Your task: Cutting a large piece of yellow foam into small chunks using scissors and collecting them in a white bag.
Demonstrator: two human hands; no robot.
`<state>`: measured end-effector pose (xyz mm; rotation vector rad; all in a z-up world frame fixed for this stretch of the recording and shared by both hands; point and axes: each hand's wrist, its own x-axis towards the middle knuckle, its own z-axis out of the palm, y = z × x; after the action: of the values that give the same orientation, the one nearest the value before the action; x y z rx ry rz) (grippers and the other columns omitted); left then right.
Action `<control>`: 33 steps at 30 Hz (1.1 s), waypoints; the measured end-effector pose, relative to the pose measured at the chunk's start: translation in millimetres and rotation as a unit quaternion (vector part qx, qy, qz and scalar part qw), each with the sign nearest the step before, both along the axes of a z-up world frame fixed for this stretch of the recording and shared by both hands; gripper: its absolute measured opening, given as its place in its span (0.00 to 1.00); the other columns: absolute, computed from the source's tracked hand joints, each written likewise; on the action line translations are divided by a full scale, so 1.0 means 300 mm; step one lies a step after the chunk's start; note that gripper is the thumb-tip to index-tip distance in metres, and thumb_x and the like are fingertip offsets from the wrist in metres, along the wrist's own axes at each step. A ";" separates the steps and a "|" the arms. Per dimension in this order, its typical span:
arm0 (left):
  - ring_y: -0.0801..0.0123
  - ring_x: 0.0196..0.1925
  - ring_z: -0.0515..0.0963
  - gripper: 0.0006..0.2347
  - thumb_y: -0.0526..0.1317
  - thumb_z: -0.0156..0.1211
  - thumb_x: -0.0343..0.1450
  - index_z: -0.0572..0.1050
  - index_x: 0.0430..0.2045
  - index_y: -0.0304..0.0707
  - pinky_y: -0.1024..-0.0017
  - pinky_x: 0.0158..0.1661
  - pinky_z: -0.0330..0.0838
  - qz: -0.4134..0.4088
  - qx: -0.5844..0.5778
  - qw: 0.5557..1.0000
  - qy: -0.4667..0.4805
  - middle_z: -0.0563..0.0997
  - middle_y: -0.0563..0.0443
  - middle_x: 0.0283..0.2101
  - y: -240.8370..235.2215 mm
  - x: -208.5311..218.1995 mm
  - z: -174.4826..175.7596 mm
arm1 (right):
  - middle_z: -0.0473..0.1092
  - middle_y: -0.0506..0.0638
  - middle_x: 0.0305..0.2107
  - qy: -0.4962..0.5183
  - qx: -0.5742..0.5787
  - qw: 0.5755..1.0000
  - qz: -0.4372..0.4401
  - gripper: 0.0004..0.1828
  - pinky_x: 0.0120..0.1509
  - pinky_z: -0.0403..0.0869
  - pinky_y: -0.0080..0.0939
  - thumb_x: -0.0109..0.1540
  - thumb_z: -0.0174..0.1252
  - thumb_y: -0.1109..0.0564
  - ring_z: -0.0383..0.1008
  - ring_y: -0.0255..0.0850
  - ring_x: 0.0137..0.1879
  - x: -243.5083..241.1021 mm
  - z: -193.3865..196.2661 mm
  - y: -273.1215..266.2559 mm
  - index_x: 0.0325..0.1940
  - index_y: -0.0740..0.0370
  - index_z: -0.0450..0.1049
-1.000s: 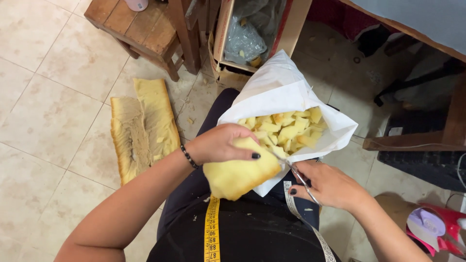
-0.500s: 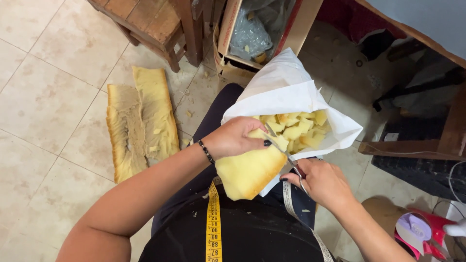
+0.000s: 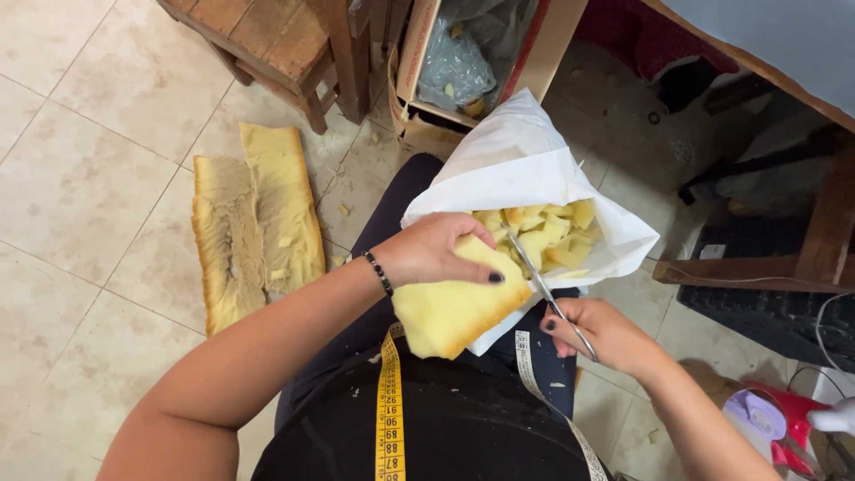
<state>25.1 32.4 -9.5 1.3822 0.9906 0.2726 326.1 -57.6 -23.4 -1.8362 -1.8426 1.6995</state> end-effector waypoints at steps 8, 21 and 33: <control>0.59 0.43 0.84 0.24 0.50 0.75 0.58 0.80 0.47 0.43 0.67 0.41 0.79 0.018 0.000 1.000 0.012 0.82 0.41 0.41 0.008 -0.028 0.015 | 0.79 0.62 0.28 -0.031 0.040 0.990 0.133 0.27 0.41 0.79 0.54 0.63 0.53 0.32 0.83 0.56 0.39 0.014 0.065 0.030 0.40 0.58 0.78; 0.56 0.38 0.85 0.27 0.38 0.75 0.60 0.74 0.52 0.26 0.66 0.32 0.82 0.115 -0.109 0.981 -0.115 0.81 0.31 0.41 0.007 0.014 -0.090 | 0.77 0.54 0.31 -0.143 0.080 0.970 0.179 0.31 0.44 0.78 0.55 0.55 0.61 0.24 0.81 0.56 0.43 -0.048 0.070 0.058 0.38 0.53 0.75; 0.62 0.32 0.84 0.19 0.42 0.73 0.61 0.81 0.45 0.37 0.73 0.31 0.78 0.114 -0.033 0.992 -0.035 0.84 0.41 0.33 -0.004 0.036 -0.090 | 0.76 0.45 0.12 -0.102 0.123 0.987 0.028 0.22 0.31 0.73 0.40 0.59 0.64 0.35 0.77 0.47 0.23 -0.078 -0.036 -0.024 0.22 0.52 0.74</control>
<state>36.0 31.1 -36.5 1.1916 1.0908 0.4510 302.9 -64.7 -34.3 -1.9296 -2.0889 1.2672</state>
